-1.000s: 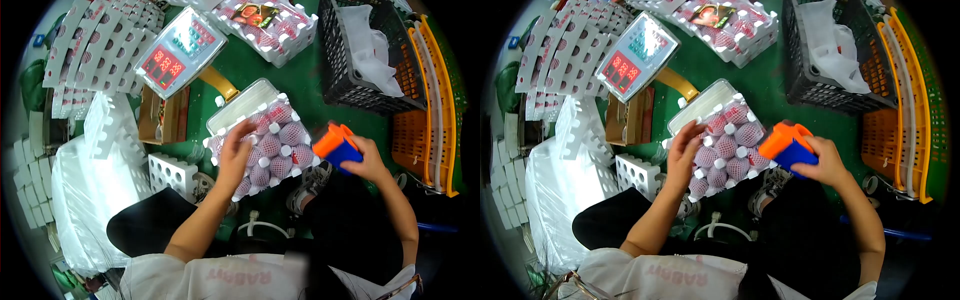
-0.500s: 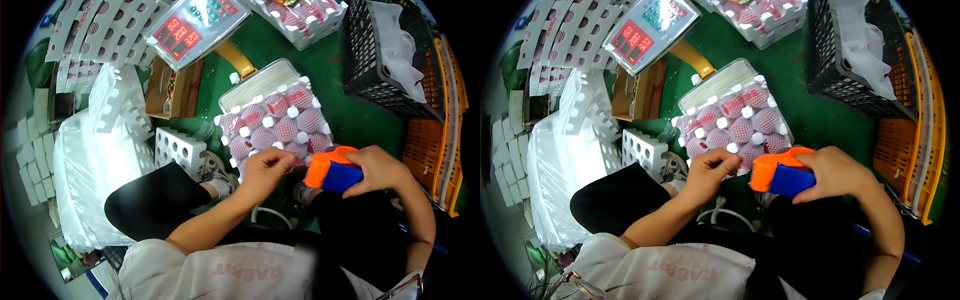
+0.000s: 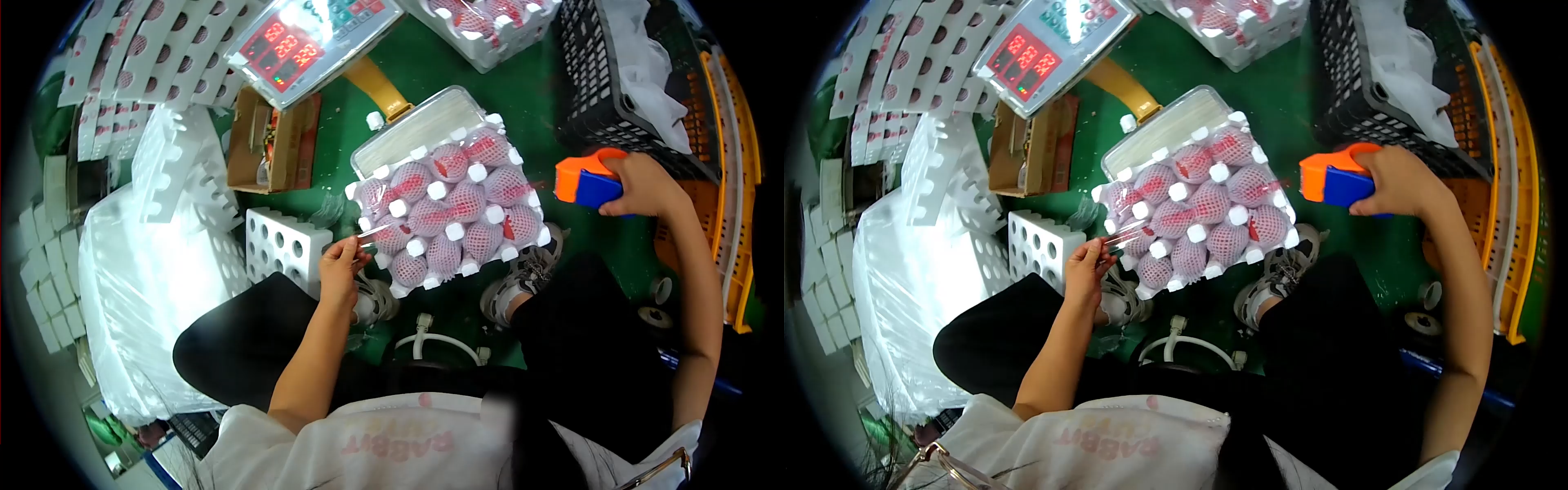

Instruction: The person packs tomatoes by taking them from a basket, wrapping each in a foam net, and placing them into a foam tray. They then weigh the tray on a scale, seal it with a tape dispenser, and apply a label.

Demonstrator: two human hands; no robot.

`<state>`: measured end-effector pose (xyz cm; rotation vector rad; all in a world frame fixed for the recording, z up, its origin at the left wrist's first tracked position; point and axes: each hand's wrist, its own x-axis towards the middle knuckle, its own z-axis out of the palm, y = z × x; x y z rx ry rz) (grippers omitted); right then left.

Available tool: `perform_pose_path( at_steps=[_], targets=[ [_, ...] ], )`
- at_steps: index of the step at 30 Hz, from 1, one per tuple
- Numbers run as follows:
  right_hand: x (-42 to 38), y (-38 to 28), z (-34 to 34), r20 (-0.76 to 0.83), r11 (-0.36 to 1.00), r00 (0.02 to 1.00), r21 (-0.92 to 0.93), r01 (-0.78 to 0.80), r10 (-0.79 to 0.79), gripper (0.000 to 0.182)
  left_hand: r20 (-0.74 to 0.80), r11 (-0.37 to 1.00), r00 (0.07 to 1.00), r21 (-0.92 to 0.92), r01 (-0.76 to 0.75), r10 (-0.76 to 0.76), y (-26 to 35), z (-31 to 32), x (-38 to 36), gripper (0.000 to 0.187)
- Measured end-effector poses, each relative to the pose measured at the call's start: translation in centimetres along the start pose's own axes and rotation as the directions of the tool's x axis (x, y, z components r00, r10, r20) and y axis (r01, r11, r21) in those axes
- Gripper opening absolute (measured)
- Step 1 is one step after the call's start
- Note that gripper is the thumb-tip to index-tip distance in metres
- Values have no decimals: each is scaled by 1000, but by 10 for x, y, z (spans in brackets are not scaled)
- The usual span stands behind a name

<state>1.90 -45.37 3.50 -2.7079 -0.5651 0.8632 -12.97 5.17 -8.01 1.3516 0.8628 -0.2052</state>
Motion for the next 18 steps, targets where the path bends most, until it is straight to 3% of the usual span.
perform_pose_path(
  at_steps=[4, 10, 13, 16, 18],
  targets=[
    [10, 1, -9, 46, 1000, 999, 13, -2, 1, 57, -18, 999, 1000, -41, -5, 4, -8, -8, 13, 21],
    [34, 26, 19, 75, 999, 997, 45, -3, 0, 60, -44, 994, 994, 9, 105, -105, -28, -3, 16, 23],
    [50, 10, 29, 91, 992, 990, -74, -102, 109, 60, -120, 995, 987, 2, 103, -102, -30, 7, 10, 23],
    [70, -24, 29, 208, 941, 942, -270, -204, 264, 55, -110, 991, 986, -46, 122, -127, -40, 7, 12, 21],
    [74, -39, 36, 176, 924, 937, -297, -242, 302, 51, -59, 974, 986, -174, 146, -158, -45, 11, 14, 19]
  ],
)
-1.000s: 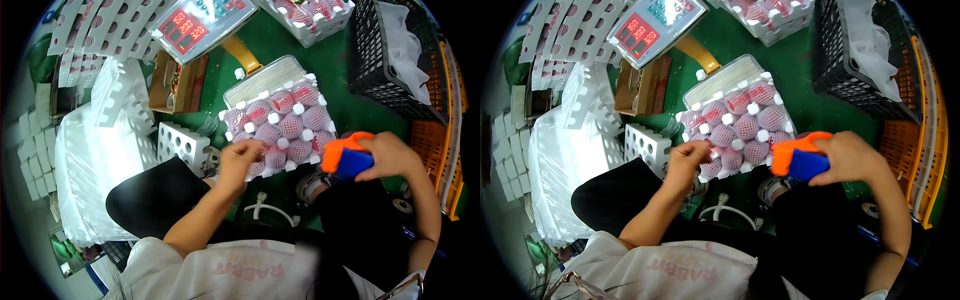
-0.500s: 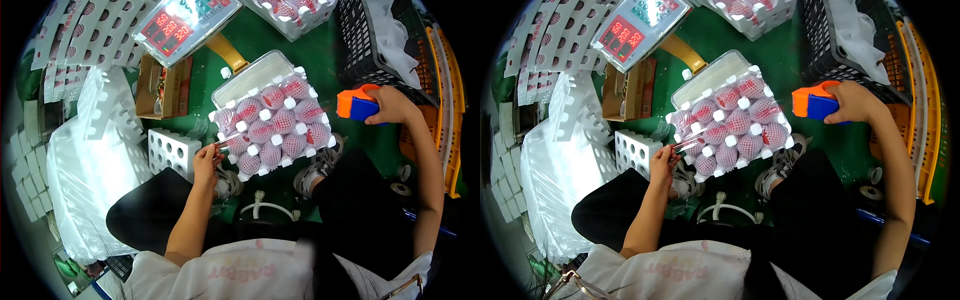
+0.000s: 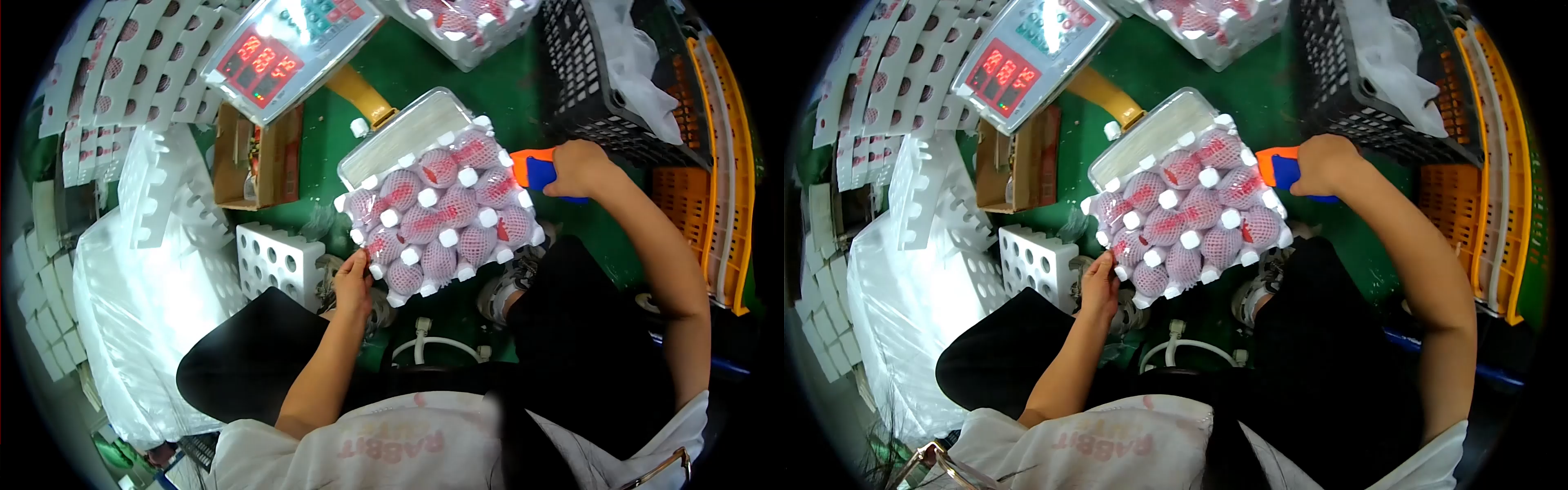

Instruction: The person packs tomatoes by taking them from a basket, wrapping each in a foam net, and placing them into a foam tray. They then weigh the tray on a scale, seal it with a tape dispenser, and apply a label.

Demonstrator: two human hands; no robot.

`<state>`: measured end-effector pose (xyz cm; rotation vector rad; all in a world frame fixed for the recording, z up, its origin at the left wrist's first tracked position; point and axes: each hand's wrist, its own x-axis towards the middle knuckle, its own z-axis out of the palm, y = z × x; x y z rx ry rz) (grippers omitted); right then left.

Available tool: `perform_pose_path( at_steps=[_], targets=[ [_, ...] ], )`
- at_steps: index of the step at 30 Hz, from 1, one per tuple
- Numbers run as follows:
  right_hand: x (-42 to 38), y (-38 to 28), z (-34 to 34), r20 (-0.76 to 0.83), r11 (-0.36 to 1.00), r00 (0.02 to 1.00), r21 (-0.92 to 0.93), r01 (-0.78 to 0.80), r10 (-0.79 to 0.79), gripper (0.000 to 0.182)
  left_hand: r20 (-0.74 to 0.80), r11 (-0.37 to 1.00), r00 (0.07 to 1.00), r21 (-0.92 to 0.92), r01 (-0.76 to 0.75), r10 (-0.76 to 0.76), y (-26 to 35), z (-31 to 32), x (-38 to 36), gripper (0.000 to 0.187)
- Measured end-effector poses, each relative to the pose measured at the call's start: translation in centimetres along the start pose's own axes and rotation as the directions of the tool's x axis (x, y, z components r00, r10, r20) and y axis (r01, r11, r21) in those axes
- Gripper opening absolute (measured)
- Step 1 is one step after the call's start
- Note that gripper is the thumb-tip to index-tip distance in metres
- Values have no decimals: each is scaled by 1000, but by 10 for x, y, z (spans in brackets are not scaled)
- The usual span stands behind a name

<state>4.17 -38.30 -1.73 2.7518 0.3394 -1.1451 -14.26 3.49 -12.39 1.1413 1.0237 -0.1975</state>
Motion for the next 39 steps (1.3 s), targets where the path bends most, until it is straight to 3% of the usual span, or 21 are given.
perform_pose_path(
  at_steps=[6, 10, 14, 17, 18, 20, 22, 24, 26, 27, 28, 29, 30, 32, 33, 35, 37, 38, 39],
  targets=[
    [-3, -36, 5, -102, 995, 991, -33, -95, 92, 42, 92, 992, 989, -28, 121, -118, -3, -8, 7, 21],
    [0, -32, 19, -156, 994, 982, 20, -109, 110, 45, 30, 986, 994, -120, 113, -110, -8, -1, 7, 20],
    [0, -30, 41, -245, 990, 959, 62, -131, 142, 46, 36, 994, 994, 23, 102, -103, -9, -14, 20, 18],
    [-5, -18, 44, -65, 965, 979, 193, -179, 195, 56, 8, 994, 995, 46, 103, -103, -17, -14, 38, 16],
    [-9, -15, 47, -63, 950, 975, 248, -190, 212, 60, -30, 990, 993, 77, 119, -117, -14, -11, 40, 16],
    [-7, -6, 64, -81, 922, 975, 350, -166, 207, 63, -124, 974, 992, 226, 23, 5, -8, -3, 30, 18],
    [-5, 1, 75, 3, 857, 979, 482, -182, 206, 65, -119, 978, 992, 202, 58, -35, -9, -3, 33, 19],
    [-1, 9, 83, 18, 819, 984, 552, -159, 179, 67, -14, 991, 994, 83, 107, -106, -18, -13, 57, 28],
    [4, 10, 88, 44, 790, 983, 589, -169, 178, 65, -46, 978, 977, 11, 210, -209, -10, -5, 51, 15],
    [3, 11, 85, 53, 776, 983, 606, -173, 177, 65, -25, 971, 971, 16, 240, -240, -13, -15, 68, 20],
    [-10, 6, 74, -93, 867, 985, 492, -80, 143, 58, 19, 962, 962, 24, 272, -273, -8, -7, 64, 25],
    [8, -4, 85, -132, 993, 985, 45, -106, 111, 49, 46, 963, 962, 29, 269, -270, -5, -1, 58, 32],
    [45, -18, 103, -143, 903, 987, -412, -121, 67, 41, 67, 963, 961, 31, 267, -268, -3, 7, 50, 39],
    [84, -13, 127, -165, 888, 985, -443, -126, 58, 30, 102, 954, 949, 15, 299, -299, 3, 22, 26, 39],
    [77, -5, 110, -212, 975, 964, -119, -188, 160, 31, 99, 965, 960, -3, 263, -261, -3, 19, 31, 40],
    [54, 9, 85, -196, 878, 919, 417, -237, 341, 39, 26, 972, 972, -31, 235, -234, -7, 7, 39, 43],
    [14, 10, 75, -346, 781, 847, 613, -120, 402, 46, -111, 963, 956, -56, 265, -270, -21, 3, 30, 46],
    [-2, 6, 78, -395, 709, 800, 703, -53, 452, 49, -115, 971, 968, -118, 208, -221, -17, 12, 13, 55],
    [-7, 2, 82, -365, 653, 797, 756, -48, 482, 56, -94, 1000, 995, -3, 22, -23, -17, 8, 24, 60]
  ],
)
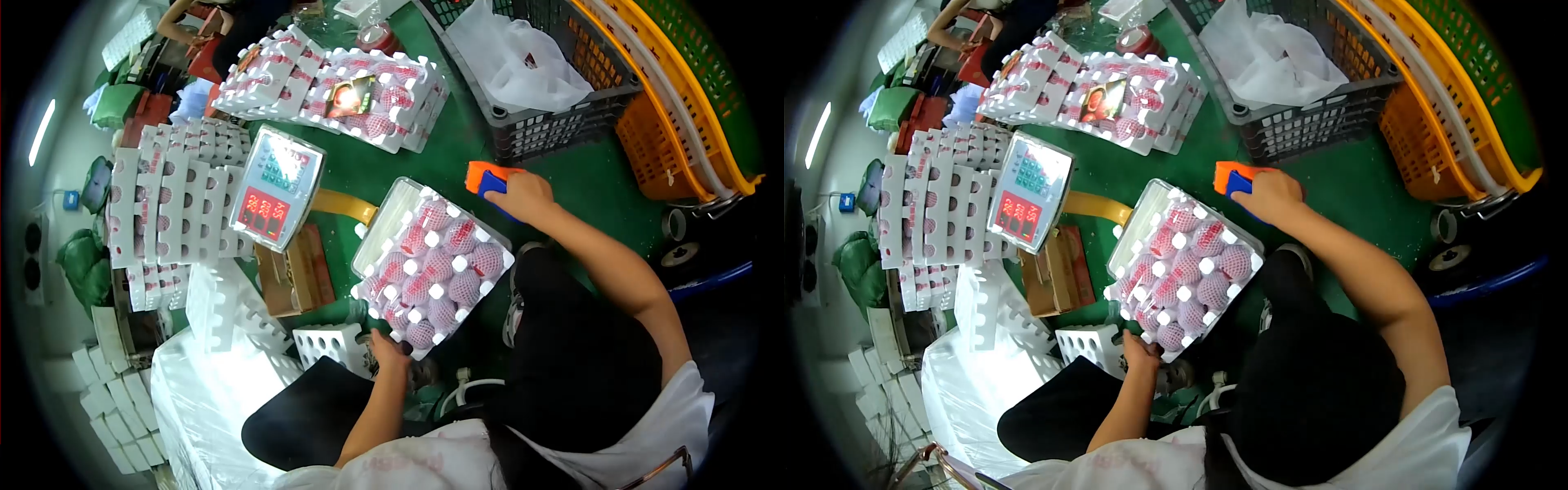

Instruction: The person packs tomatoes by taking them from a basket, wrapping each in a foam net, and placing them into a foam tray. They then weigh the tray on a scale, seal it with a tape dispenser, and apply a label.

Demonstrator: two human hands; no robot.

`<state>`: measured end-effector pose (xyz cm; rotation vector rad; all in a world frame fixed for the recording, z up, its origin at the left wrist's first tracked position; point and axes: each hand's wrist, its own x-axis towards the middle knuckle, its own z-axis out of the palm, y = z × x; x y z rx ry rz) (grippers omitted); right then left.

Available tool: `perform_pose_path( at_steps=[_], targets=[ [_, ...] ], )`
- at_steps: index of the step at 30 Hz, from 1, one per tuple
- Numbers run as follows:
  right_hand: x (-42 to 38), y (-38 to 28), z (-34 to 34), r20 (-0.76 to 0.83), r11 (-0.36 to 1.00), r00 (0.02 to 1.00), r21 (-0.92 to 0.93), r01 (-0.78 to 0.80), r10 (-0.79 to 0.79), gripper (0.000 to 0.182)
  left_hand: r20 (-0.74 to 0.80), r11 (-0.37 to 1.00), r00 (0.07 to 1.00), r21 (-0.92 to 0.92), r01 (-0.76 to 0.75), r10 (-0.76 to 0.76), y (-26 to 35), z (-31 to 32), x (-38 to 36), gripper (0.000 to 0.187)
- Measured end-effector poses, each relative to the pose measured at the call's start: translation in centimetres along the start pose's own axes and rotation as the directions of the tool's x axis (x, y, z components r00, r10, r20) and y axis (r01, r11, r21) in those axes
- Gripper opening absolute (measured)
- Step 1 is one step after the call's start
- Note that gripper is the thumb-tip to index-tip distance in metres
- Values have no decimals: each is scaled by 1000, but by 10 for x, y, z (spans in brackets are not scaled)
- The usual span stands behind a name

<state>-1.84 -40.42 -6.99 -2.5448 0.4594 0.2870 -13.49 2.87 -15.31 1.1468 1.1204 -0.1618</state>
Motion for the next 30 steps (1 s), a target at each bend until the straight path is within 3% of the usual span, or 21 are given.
perform_pose_path(
  at_steps=[1, 2, 3, 5, 7, 9, 11, 13, 14, 15, 17, 19, 21, 23, 26, 29, 30],
  targets=[
    [-6, 0, -3, 106, 1000, 994, -11, -27, 28, 57, 36, 976, 981, 96, -195, 193, -4, -7, 9, 65],
    [-14, -4, -7, 217, 998, 974, -20, -56, 58, 58, 231, 985, 967, 113, -133, 104, 17, 28, -41, 75],
    [-22, -6, -5, 323, 996, 942, -29, -84, 89, 59, 162, 986, 984, 160, 47, -73, 24, 42, -45, 78],
    [-31, 3, 16, 315, 994, 943, 7, -113, 105, 61, 123, 936, 992, 352, -25, -20, 23, 34, -26, 79],
    [-29, 14, 32, 298, 990, 947, 30, -137, 122, 62, 315, 957, 949, 284, -63, -31, 26, 35, -28, 81],
    [-26, 33, 45, 165, 988, 979, 68, -136, 124, 62, 381, 975, 925, 205, -90, 6, 35, 41, -28, 82],
    [-17, 43, 36, 88, 969, 982, 166, -180, 167, 62, 312, 957, 950, 272, -96, 7, 60, 58, -26, 83],
    [-20, 50, 13, 104, 890, 994, 451, -76, 32, 54, 222, 916, 949, 285, -284, 225, 83, 79, -27, 82],
    [-30, 42, -2, 76, 864, 996, 504, -9, -34, 52, 286, 929, 924, 195, -315, 254, 89, 64, 13, 80],
    [-45, 34, -20, 47, 831, 994, 554, 60, -103, 51, 81, 765, 843, 382, -519, 532, 101, 81, -17, 69],
    [-61, 28, -38, 4, 803, 966, 556, 213, -259, 56, 285, 469, 577, 367, -803, 765, 105, 97, -47, 57],
    [-74, 13, -58, 105, 815, 938, 532, 228, -331, 61, 595, 668, 606, 150, -729, 528, 115, 127, -115, 52],
    [-81, 3, -64, 122, 802, 887, 495, 334, -445, 63, 833, 674, 477, 184, -716, 280, 115, 150, -157, 55],
    [-83, -9, -68, 132, 779, 847, 483, 400, -516, 66, 885, 511, 358, 170, -843, 296, 111, 171, -183, 49],
    [-83, -18, -73, 144, 763, 794, 421, 491, -590, 69, 907, 471, 284, 113, -875, 310, 105, 184, -186, 36],
    [-84, -25, -77, 142, 747, 758, 358, 560, -636, 68, 856, 582, 453, 241, -777, 250, 92, 183, -176, 25],
    [-85, -27, -77, 155, 757, 762, 346, 554, -629, 67, 829, 582, 476, 240, -777, 294, 90, 182, -178, 18]
  ],
)
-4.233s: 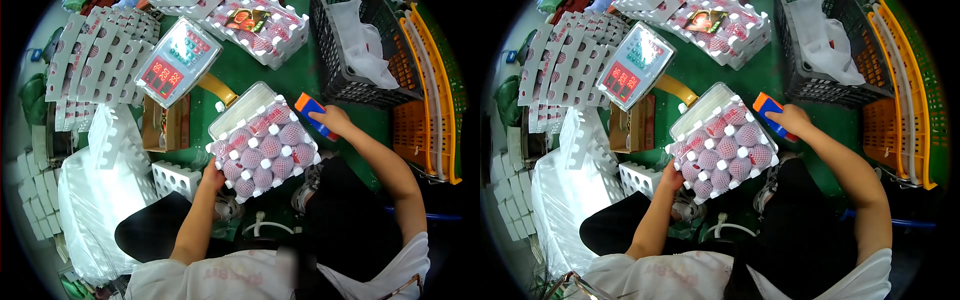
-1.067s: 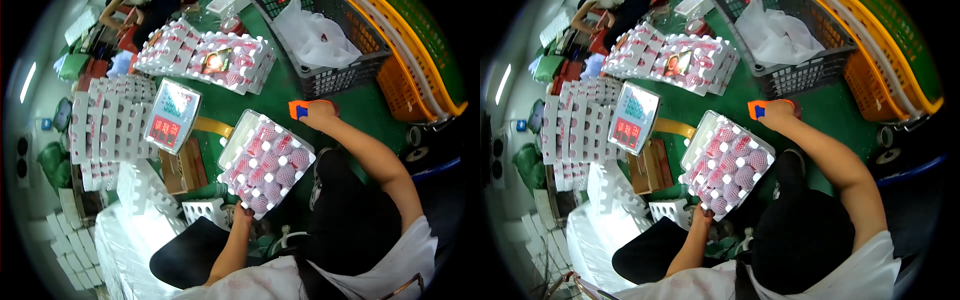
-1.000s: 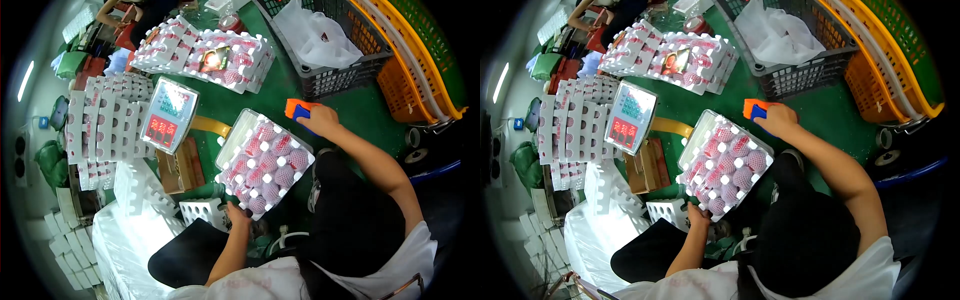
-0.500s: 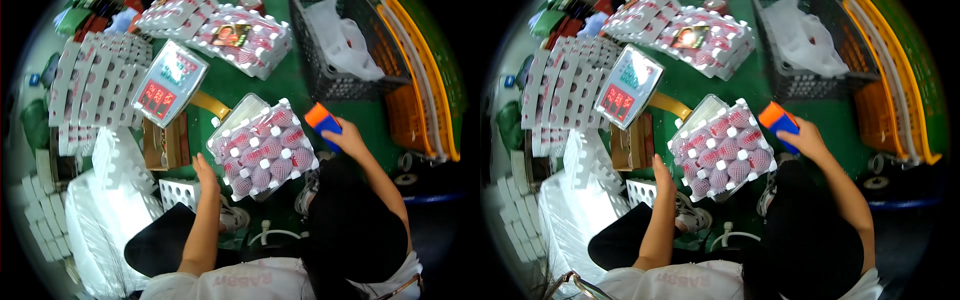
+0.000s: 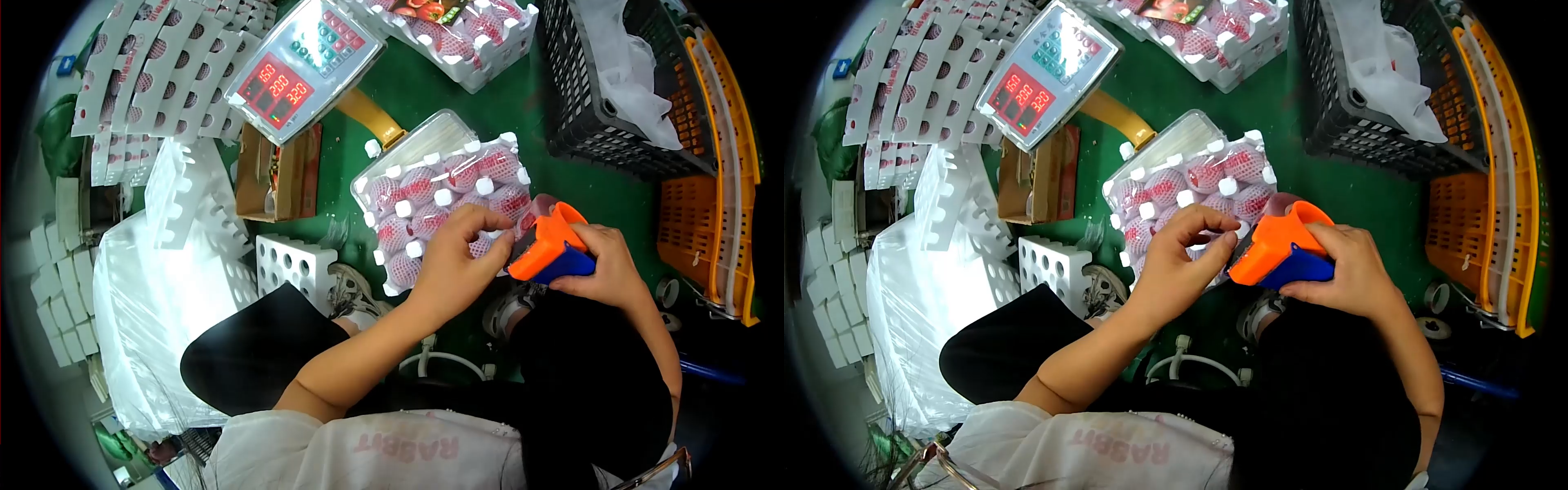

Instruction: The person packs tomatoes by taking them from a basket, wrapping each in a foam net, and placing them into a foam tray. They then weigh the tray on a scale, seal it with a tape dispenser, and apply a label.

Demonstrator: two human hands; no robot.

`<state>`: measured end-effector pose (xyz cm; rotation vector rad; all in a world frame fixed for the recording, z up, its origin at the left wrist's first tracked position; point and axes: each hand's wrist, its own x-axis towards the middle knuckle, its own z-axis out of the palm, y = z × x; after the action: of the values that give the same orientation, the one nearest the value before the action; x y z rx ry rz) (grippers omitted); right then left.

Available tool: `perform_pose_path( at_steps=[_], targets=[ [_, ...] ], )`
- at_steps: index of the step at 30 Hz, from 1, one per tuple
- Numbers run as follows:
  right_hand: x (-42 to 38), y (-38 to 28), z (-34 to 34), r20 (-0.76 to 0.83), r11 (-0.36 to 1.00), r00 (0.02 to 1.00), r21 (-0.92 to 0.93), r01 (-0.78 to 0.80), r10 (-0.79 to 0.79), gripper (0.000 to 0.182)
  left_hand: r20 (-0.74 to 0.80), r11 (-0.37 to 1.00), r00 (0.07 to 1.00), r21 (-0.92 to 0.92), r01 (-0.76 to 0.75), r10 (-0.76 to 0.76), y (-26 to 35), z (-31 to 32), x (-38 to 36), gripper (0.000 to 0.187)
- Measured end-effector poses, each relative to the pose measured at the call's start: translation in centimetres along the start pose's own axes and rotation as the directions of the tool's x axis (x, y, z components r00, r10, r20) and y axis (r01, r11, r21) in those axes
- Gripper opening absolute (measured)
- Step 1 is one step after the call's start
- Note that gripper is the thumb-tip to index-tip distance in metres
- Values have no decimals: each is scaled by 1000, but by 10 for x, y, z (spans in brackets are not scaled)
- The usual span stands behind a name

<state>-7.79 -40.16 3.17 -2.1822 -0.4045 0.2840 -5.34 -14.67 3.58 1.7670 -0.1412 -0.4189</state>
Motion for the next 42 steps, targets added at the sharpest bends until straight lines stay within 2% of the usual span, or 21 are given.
perform_pose_path(
  at_steps=[3, 6, 8, 11, 14, 16, 17, 20, 22, 23, 24, 25, 27, 30, 33, 34, 37, 42],
  targets=[
    [-1, -7, 4, 24, 997, 998, -55, -48, 50, 65, -65, 965, 997, 260, -27, 45, 9, -1, -7, 13],
    [-3, -13, 8, 50, 987, 994, -126, -95, 102, 65, -96, 962, 995, 271, 44, -19, 1, 1, -14, 9],
    [-2, -16, 11, 61, 986, 992, -131, -105, 114, 65, -126, 949, 990, 315, -14, 57, -12, 6, -19, 7],
    [-4, -14, 17, 182, 979, 969, -146, -142, 167, 68, -161, 895, 965, 429, -121, 208, -14, 4, -26, 2],
    [1, -15, 19, 384, 983, 907, 6, -186, 170, 71, -163, 850, 947, 501, -161, 276, -19, -5, -37, 3],
    [2, -15, 12, 503, 981, 842, -89, -171, 193, 72, -195, 863, 959, 497, -86, 208, -25, -24, -48, 3],
    [3, -15, 7, 559, 978, 803, -135, -158, 207, 72, -234, 872, 958, 489, -31, 166, -29, -37, -54, 3],
    [2, -8, -4, 640, 964, 727, -240, -116, 247, 72, -283, 964, 940, 128, 234, -191, -52, -83, -74, 13],
    [7, -3, -23, 625, 933, 723, -350, -77, 295, 70, -280, 922, 878, -136, 363, -387, -57, -103, -88, 17],
    [6, 3, -29, 615, 912, 721, -405, -58, 319, 69, -289, 895, 848, -185, 407, -445, -56, -109, -91, 18],
    [0, 17, -35, 531, 953, 821, -300, -51, 211, 65, -288, 886, 841, -225, 405, -458, -67, -118, -97, 18],
    [9, 9, -48, 536, 915, 772, -377, -144, 342, 63, -285, 876, 835, -266, 402, -470, -82, -128, -102, 18],
    [3, 29, -62, 488, 878, 781, -452, -155, 389, 63, -365, 857, 776, -255, 448, -515, -106, -146, -112, 19],
    [2, 51, -82, 441, 718, 650, -652, -242, 619, 66, -431, 832, 712, -288, 474, -555, -148, -163, -129, 20],
    [-15, 84, -90, 326, 739, 736, -583, -338, 593, 70, -387, 843, 753, -322, 431, -533, -182, -157, -135, 20],
    [-16, 84, -92, 310, 740, 730, -554, -382, 609, 73, -378, 862, 781, -317, 396, -497, -188, -153, -136, 21],
    [-20, 92, -89, 329, 750, 711, -512, -418, 621, 71, -409, 866, 766, -289, 407, -496, -201, -149, -138, 23],
    [-13, 94, -70, 274, 729, 743, -561, -392, 611, 71, -391, 870, 785, -324, 371, -480, -229, -136, -131, 23]
  ],
)
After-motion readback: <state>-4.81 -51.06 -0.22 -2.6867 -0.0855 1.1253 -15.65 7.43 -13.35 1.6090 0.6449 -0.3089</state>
